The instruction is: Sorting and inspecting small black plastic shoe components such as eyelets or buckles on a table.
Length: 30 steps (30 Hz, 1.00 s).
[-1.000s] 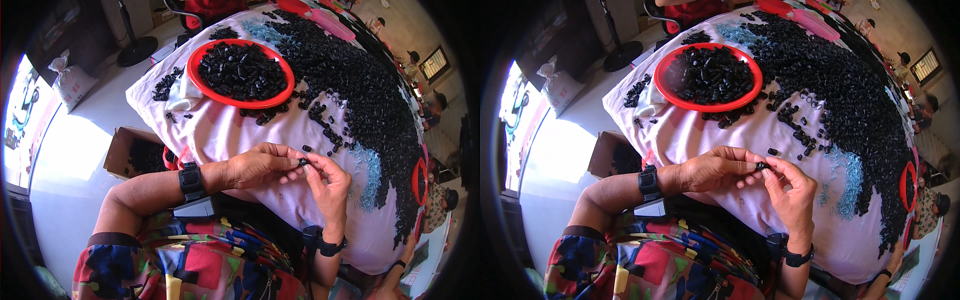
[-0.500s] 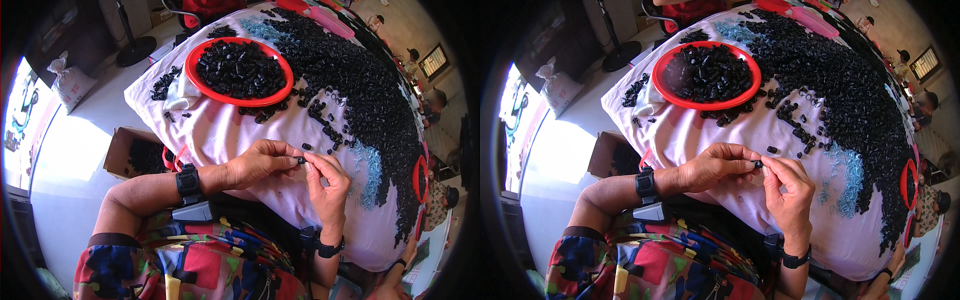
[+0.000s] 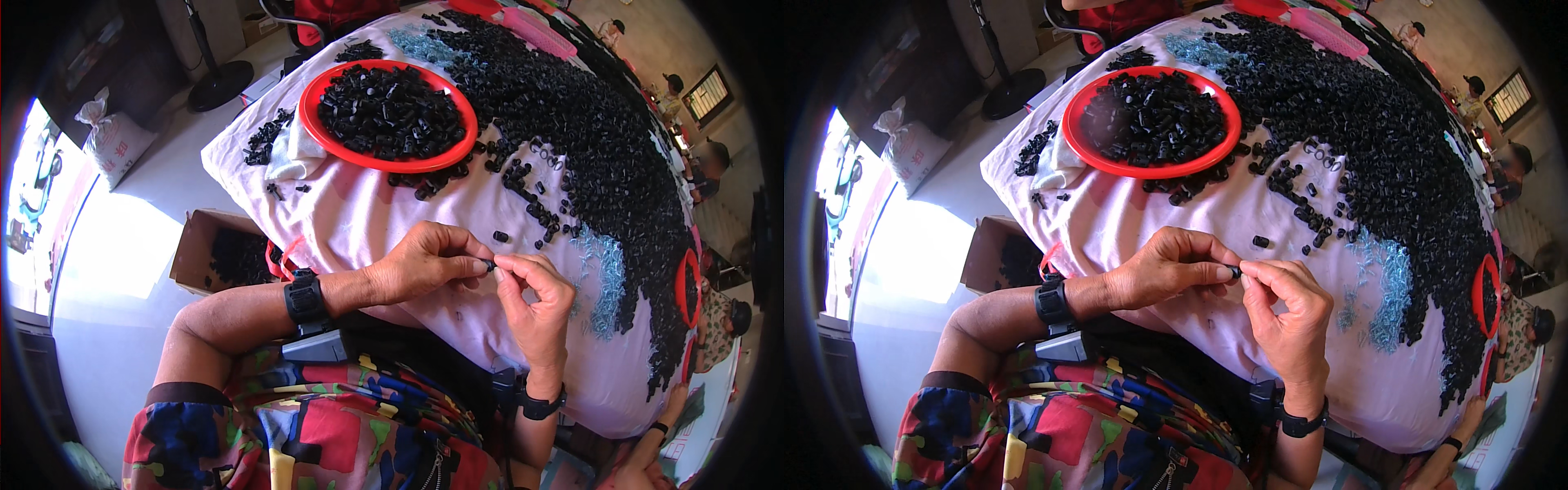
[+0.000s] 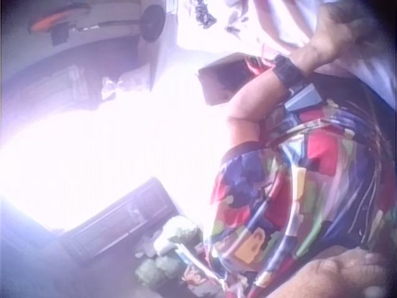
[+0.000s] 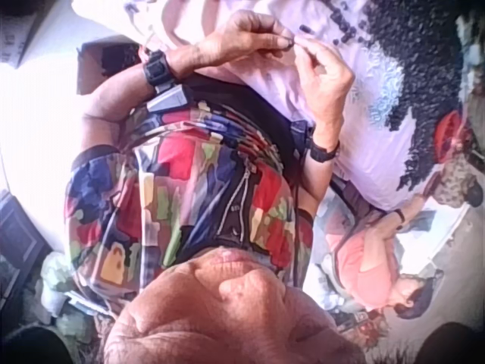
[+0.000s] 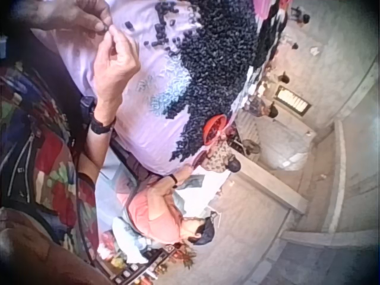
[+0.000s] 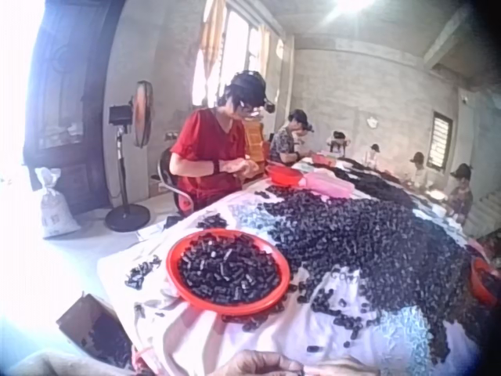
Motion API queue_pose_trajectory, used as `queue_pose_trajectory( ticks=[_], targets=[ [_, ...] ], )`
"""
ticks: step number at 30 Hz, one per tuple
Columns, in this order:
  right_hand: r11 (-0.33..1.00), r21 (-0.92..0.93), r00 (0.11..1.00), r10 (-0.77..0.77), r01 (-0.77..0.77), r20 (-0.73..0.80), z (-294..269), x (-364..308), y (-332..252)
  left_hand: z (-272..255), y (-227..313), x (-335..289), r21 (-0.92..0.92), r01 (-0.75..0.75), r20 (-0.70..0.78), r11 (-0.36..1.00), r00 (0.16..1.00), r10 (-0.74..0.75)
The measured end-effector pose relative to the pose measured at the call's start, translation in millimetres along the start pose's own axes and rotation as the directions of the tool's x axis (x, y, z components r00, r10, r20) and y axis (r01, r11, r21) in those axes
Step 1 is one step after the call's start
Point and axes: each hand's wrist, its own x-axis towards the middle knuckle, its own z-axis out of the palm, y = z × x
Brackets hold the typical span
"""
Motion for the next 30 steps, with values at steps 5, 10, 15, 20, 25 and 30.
queue_pose_trajectory(
  ticks=[5,10,15,20,25,30],
  targets=[
    [0.994,-0.040,0.994,-0.097,0.099,0.044,-3,2,3,0,-2,1,0.033,-0.020,0.044,0.999,0.999,0.019],
    [0.987,0.077,0.989,0.140,-0.144,0.054,-6,-3,4,2,2,-1,0.128,-0.025,0.050,0.991,0.999,0.018],
    [0.999,0.003,0.997,-0.049,0.049,0.058,-7,1,3,1,4,-1,0.155,-0.018,0.079,0.988,0.997,0.006],
    [0.993,0.004,0.991,-0.114,0.114,0.073,-7,2,2,-2,3,-2,0.130,0.006,0.100,0.991,0.995,-0.019],
    [0.998,-0.002,0.990,-0.064,0.065,0.122,-8,0,3,3,-2,-3,0.260,-0.059,0.057,0.964,0.997,0.046],
    [0.998,-0.020,0.991,-0.054,0.057,0.122,-8,0,4,10,2,-7,0.310,-0.016,0.006,0.950,1.000,0.015]
  ],
)
